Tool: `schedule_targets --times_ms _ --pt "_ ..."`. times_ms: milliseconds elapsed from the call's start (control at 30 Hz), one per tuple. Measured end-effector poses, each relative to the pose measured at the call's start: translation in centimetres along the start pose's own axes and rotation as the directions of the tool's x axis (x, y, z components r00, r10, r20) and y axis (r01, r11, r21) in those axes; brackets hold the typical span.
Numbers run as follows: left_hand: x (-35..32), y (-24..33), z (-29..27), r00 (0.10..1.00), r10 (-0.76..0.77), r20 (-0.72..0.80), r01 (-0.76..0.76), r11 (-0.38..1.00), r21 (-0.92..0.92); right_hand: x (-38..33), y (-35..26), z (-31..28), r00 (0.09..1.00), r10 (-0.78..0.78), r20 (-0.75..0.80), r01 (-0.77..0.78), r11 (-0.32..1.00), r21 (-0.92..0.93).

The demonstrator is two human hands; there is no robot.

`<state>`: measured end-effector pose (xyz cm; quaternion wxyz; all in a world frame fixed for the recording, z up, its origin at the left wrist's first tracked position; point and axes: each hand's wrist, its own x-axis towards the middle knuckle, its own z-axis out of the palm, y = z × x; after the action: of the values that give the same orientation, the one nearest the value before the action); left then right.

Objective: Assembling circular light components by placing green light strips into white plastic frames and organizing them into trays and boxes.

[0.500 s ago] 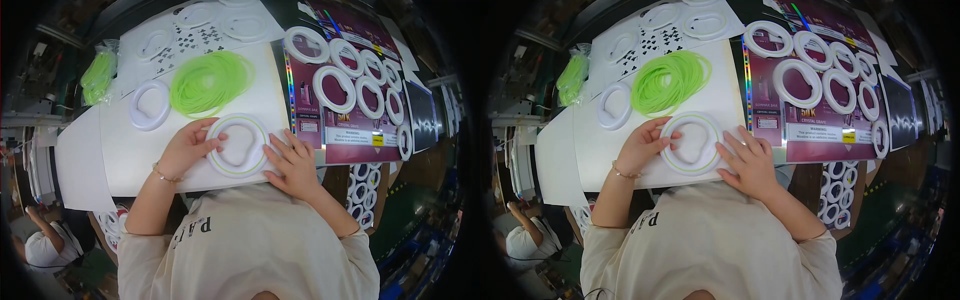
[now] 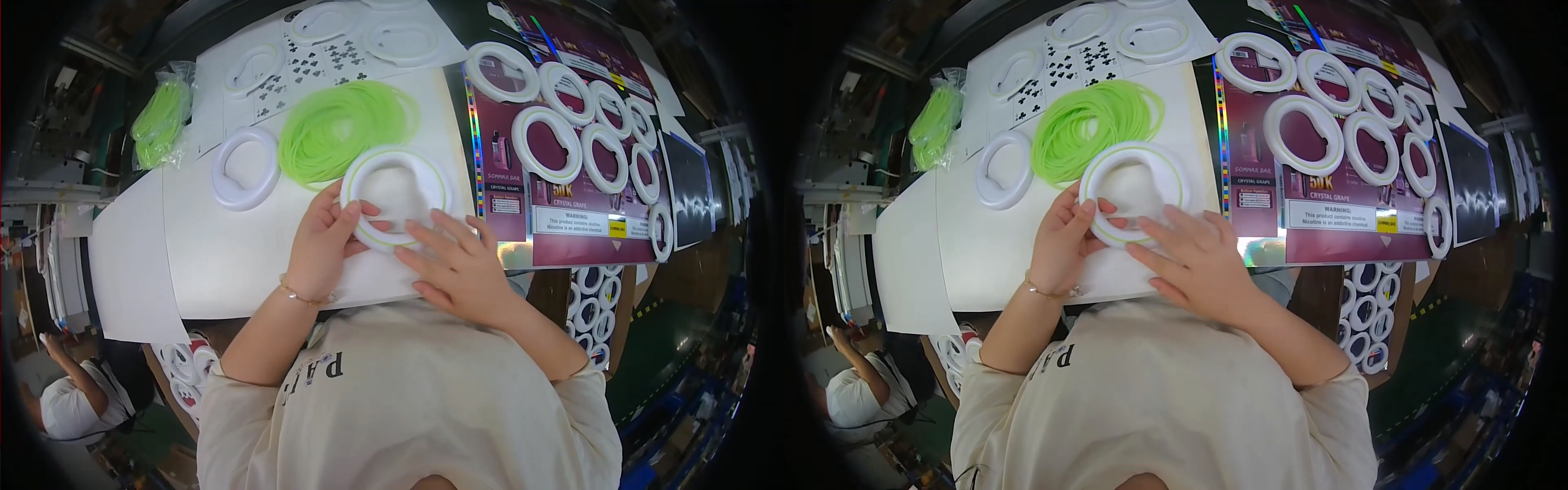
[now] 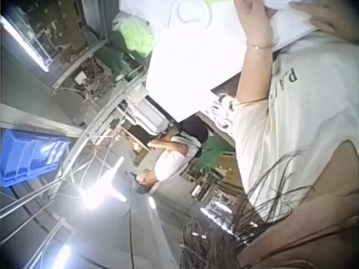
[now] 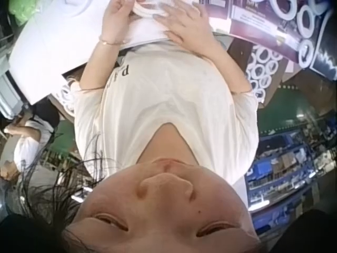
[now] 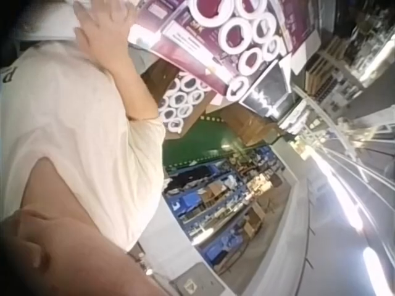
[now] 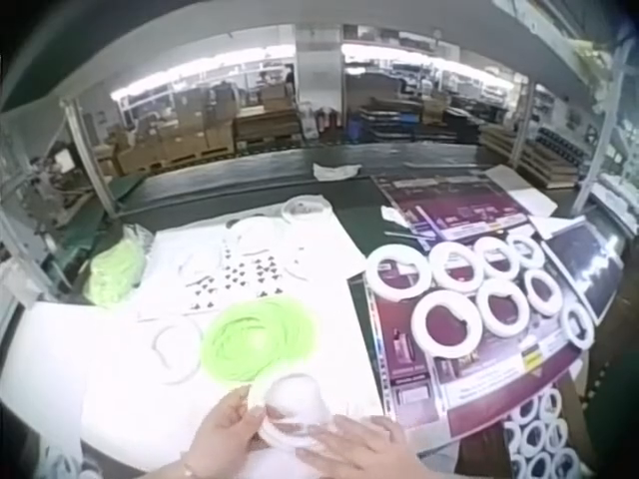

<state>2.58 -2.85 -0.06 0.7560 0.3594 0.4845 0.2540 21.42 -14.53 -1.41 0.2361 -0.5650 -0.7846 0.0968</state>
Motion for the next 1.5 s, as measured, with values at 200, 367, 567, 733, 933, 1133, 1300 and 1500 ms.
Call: schedule_targets --times_ms 200,367,567,733,933,1133,1300,1500 --pt "-0.2 -0.7 0.1 0.995 0.007 0.102 0.002 0.996 -0.085 1.5 -1.1 0.9 0.997 0.068 0.044 -0.064 0.995 -0.070" --pt "-0.3 -0.1 0.5 0.993 0.016 0.118 0.006 0.983 -0.186 0.7 -0.1 1.3 0.995 0.090 -0.032 -0.091 0.994 -0.061" --pt "0.6 -0.7 -2.1 0.931 0.107 0.348 0.067 0.889 -0.453 0.3 0.9 0.4 0.979 0.160 -0.126 -0.161 0.987 0.006" --pt "0.8 -0.7 -1.4 0.902 0.185 0.390 0.057 0.844 -0.533 2.8 1.9 -1.3 0.960 0.210 -0.186 -0.215 0.977 -0.004" --pt "-0.8 -0.9 2.2 0.951 0.201 0.236 -0.079 0.893 -0.443 5.2 2.4 -2.7 0.912 0.334 -0.238 -0.217 0.886 0.410" --pt "-0.4 1.2 1.4 0.973 0.100 0.207 -0.095 0.995 -0.031 5.8 3.9 -3.6 0.868 0.426 -0.254 -0.211 0.781 0.587" --pt "4.8 8.3 -1.3 0.961 0.273 -0.040 -0.274 0.960 -0.051 3.8 4.3 -4.8 0.777 0.553 -0.300 -0.264 0.720 0.642" --pt "13.9 13.2 -4.9 0.981 0.130 -0.146 -0.110 0.984 0.139 0.8 4.6 -4.6 0.829 0.531 -0.176 -0.346 0.734 0.584"
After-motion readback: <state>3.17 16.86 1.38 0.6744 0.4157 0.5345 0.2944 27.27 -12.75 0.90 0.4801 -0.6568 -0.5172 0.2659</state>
